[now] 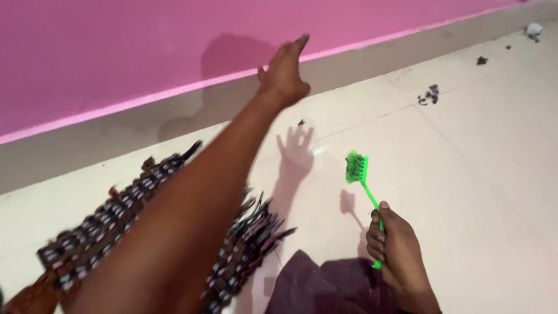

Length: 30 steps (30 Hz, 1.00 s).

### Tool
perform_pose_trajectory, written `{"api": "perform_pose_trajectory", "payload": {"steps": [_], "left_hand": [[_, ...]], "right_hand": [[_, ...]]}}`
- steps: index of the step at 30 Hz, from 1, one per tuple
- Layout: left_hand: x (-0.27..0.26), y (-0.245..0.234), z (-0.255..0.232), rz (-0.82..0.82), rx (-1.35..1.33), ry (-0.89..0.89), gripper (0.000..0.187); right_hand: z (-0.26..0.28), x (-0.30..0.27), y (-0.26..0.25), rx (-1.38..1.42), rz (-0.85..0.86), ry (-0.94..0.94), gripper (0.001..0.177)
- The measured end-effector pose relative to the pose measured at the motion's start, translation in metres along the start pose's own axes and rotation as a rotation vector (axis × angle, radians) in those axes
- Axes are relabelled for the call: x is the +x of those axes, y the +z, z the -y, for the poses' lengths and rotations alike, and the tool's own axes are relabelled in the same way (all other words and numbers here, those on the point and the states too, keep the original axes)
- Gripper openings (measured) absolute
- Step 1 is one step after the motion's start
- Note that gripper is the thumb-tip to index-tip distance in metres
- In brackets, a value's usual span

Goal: The person brushes dust and debris off of small woven mats on the floor using a green brush.

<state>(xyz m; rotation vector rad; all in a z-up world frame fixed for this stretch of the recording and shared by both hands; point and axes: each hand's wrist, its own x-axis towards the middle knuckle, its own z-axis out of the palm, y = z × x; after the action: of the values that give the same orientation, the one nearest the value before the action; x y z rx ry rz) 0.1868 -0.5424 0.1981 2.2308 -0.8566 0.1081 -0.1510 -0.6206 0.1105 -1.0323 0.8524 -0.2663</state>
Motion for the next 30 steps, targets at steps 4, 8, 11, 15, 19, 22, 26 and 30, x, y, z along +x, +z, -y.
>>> {"api": "perform_pose_trajectory", "payload": {"steps": [4,8,11,15,19,22,26,30], "left_hand": [[-0.088,-0.046,0.044,0.097,0.005,0.238,0.033],[-0.303,-0.107,0.100,0.681,0.605,0.212,0.076],[-0.433,-0.138,0.122,1.258,0.701,-0.309,0.102],[-0.532,-0.132,0.167,1.151,0.695,-0.291,0.101],[-0.561,-0.108,0.181,1.074,0.522,-0.388,0.102],[-0.550,-0.120,0.180,1.128,0.402,-0.461,0.101],[-0.548,-0.133,0.164,1.087,0.389,-0.422,0.100],[-0.547,-0.133,0.160,0.866,0.360,-0.538,0.092]], "right_hand": [[-0.019,-0.013,0.017,-0.309,0.049,-0.057,0.022],[-0.043,-0.044,0.056,-0.575,0.213,-0.127,0.027],[-0.070,-0.072,0.105,-0.831,0.331,-0.400,0.029],[-0.153,-0.134,0.210,-0.938,0.578,-0.504,0.024],[-0.233,-0.135,0.269,-1.125,0.944,-0.786,0.020],[-0.228,-0.056,0.242,-1.190,0.935,-0.478,0.023],[-0.130,0.029,0.154,-0.959,0.468,-0.398,0.032],[-0.113,0.003,0.124,-1.382,0.025,-0.539,0.032]]}}
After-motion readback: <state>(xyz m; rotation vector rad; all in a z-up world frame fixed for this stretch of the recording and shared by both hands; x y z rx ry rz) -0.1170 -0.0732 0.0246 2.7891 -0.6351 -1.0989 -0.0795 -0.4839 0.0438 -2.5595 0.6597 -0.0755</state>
